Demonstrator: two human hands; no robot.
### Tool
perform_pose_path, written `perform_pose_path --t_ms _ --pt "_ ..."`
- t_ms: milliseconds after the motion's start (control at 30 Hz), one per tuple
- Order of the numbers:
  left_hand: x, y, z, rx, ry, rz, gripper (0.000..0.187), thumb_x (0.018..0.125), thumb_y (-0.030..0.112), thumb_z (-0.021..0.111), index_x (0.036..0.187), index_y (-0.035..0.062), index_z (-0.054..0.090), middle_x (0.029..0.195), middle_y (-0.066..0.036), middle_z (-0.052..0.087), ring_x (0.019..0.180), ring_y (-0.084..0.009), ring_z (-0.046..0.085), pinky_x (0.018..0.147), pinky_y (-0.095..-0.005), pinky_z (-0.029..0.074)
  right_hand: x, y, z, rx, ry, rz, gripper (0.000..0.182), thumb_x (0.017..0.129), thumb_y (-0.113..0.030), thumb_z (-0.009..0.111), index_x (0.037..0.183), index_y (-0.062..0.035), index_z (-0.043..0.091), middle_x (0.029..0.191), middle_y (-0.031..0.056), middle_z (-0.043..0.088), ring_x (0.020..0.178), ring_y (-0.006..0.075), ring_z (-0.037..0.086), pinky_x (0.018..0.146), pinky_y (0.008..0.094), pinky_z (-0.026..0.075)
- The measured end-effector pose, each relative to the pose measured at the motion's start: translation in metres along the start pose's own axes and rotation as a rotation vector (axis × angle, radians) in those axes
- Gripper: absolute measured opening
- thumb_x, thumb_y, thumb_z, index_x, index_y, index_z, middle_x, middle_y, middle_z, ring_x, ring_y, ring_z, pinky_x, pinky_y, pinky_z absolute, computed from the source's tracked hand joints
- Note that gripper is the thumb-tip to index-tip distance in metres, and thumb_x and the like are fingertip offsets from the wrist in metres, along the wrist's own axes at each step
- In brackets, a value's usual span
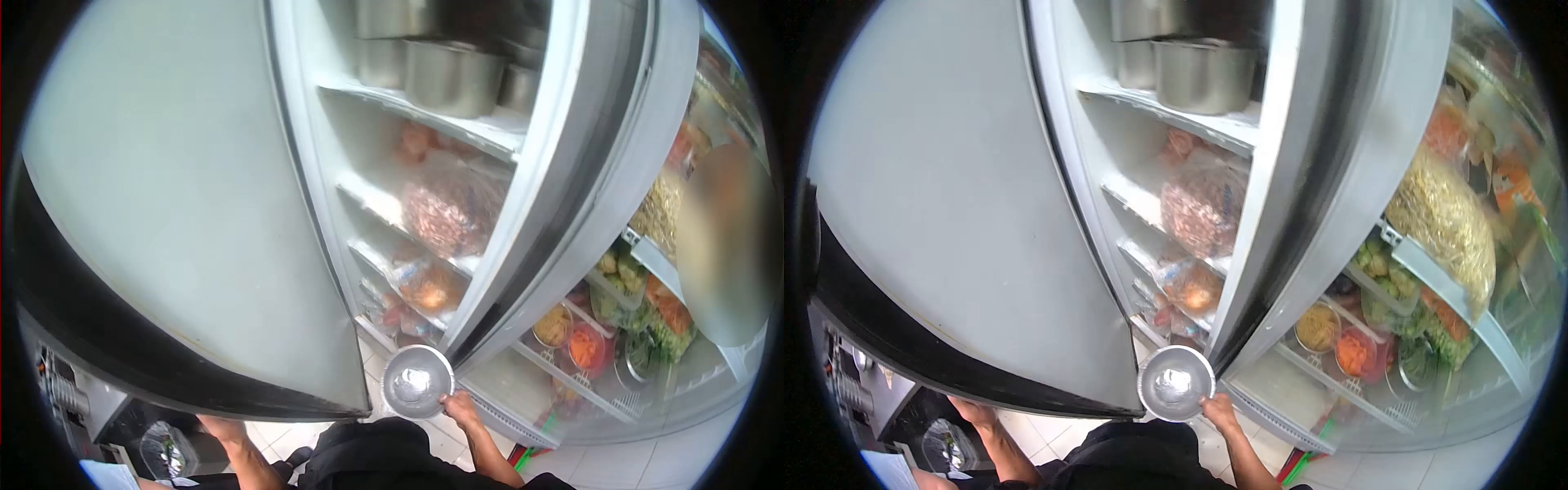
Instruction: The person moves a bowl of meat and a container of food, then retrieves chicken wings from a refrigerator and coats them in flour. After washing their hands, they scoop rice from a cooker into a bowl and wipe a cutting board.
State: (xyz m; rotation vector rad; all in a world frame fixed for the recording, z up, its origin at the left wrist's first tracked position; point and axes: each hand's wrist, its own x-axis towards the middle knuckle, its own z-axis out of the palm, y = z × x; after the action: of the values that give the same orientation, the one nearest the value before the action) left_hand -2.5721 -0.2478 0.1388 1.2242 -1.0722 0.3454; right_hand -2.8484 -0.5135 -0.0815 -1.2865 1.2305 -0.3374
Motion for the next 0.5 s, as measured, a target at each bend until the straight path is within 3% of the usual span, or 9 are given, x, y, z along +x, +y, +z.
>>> perform_pose_path --t_ms 33,100,167,233,267,367,400,433,500 --pt "-0.015 0.001 -0.003 0.006 0.033 0.018 0.040 0.092 0.024 0.038 0.120 -0.0036 0.045 0.119 -0.013 0.049 0.107 -0.0232 0.047 0.090 -0.0379 0.040 0.016 0.005 0.001 -0.101 -0.042 -0.072 0.020 0.075 -0.013 0.057 0.064 0.0044 0.058 0.054 0.0052 0.050 0.046 0.0135 0.046 0.044 0.0299 0.038" --pt "-0.034 -0.005 -0.010 0.208 0.580 -0.055 0.046 0.095 0.028 0.029 0.125 -0.0053 0.039 0.124 -0.014 0.046 0.114 -0.0225 0.041 0.097 -0.0360 0.032 0.021 -0.017 0.008 -0.204 -0.080 -0.171 0.020 0.075 -0.014 0.057 0.066 0.0046 0.059 0.055 0.0053 0.051 0.047 0.0130 0.045 0.045 0.0304 0.037" --pt "-0.058 -0.017 -0.029 0.385 0.522 0.011 0.051 0.095 0.031 0.026 0.131 -0.0043 0.032 0.131 -0.014 0.040 0.120 -0.0219 0.036 0.102 -0.0337 0.024 0.012 -0.052 0.018 -0.114 -0.107 -0.258 0.020 0.075 -0.015 0.058 0.069 0.0039 0.060 0.056 0.0042 0.051 0.048 0.0124 0.044 0.044 0.0305 0.035" --pt "-0.028 -0.013 -0.043 0.044 0.551 -0.139 0.048 0.095 0.021 0.029 0.135 -0.0053 0.022 0.138 -0.016 0.031 0.125 -0.0263 0.032 0.105 -0.0346 0.021 0.012 -0.090 0.040 -0.058 -0.131 -0.231 0.020 0.075 -0.015 0.058 0.071 0.0040 0.061 0.057 0.0040 0.051 0.050 0.0127 0.045 0.046 0.0300 0.035" --pt "0.000 0.022 -0.026 0.182 0.465 -0.150 0.049 0.090 0.020 0.030 0.131 -0.0057 0.030 0.137 -0.016 0.032 0.125 -0.0264 0.033 0.105 -0.0351 0.021 0.011 -0.105 0.043 -0.062 -0.160 -0.285 0.020 0.076 -0.015 0.057 0.072 0.0041 0.061 0.057 0.0043 0.052 0.051 0.0129 0.046 0.047 0.0300 0.036" --pt "0.066 0.077 0.027 0.613 0.643 0.229 0.054 0.081 0.033 0.035 0.125 0.0017 0.040 0.127 -0.018 0.040 0.122 -0.0281 0.035 0.102 -0.0437 0.025 0.020 -0.126 0.060 -0.098 -0.140 -0.315 0.021 0.076 -0.016 0.057 0.072 0.0050 0.061 0.060 0.0060 0.054 0.054 0.0143 0.048 0.050 0.0304 0.038" --pt "0.069 0.077 0.035 0.471 0.647 0.455 0.056 0.075 0.025 0.033 0.122 -0.0049 0.041 0.127 -0.022 0.039 0.123 -0.0334 0.033 0.103 -0.0484 0.024 0.014 -0.137 0.060 -0.121 -0.135 -0.286 0.022 0.076 -0.016 0.057 0.072 0.0053 0.061 0.060 0.0064 0.054 0.053 0.0147 0.048 0.050 0.0307 0.038" --pt "0.084 0.075 0.048 0.221 0.402 0.702 0.051 0.076 0.026 0.035 0.117 -0.0032 0.043 0.122 -0.023 0.041 0.118 -0.0349 0.038 0.101 -0.0506 0.027 0.010 -0.146 0.062 -0.139 -0.130 -0.257 0.022 0.076 -0.016 0.057 0.072 0.0056 0.061 0.060 0.0068 0.054 0.053 0.0151 0.048 0.050 0.0310 0.038" --pt "0.117 0.059 0.094 0.189 0.370 0.700 0.043 0.082 0.036 0.044 0.108 0.0018 0.048 0.118 -0.019 0.044 0.101 -0.0267 0.050 0.092 -0.0413 0.037 0.007 -0.145 0.067 -0.127 -0.135 -0.245 0.022 0.075 -0.016 0.058 0.072 0.0056 0.061 0.059 0.0070 0.054 0.053 0.0153 0.048 0.050 0.0313 0.038"
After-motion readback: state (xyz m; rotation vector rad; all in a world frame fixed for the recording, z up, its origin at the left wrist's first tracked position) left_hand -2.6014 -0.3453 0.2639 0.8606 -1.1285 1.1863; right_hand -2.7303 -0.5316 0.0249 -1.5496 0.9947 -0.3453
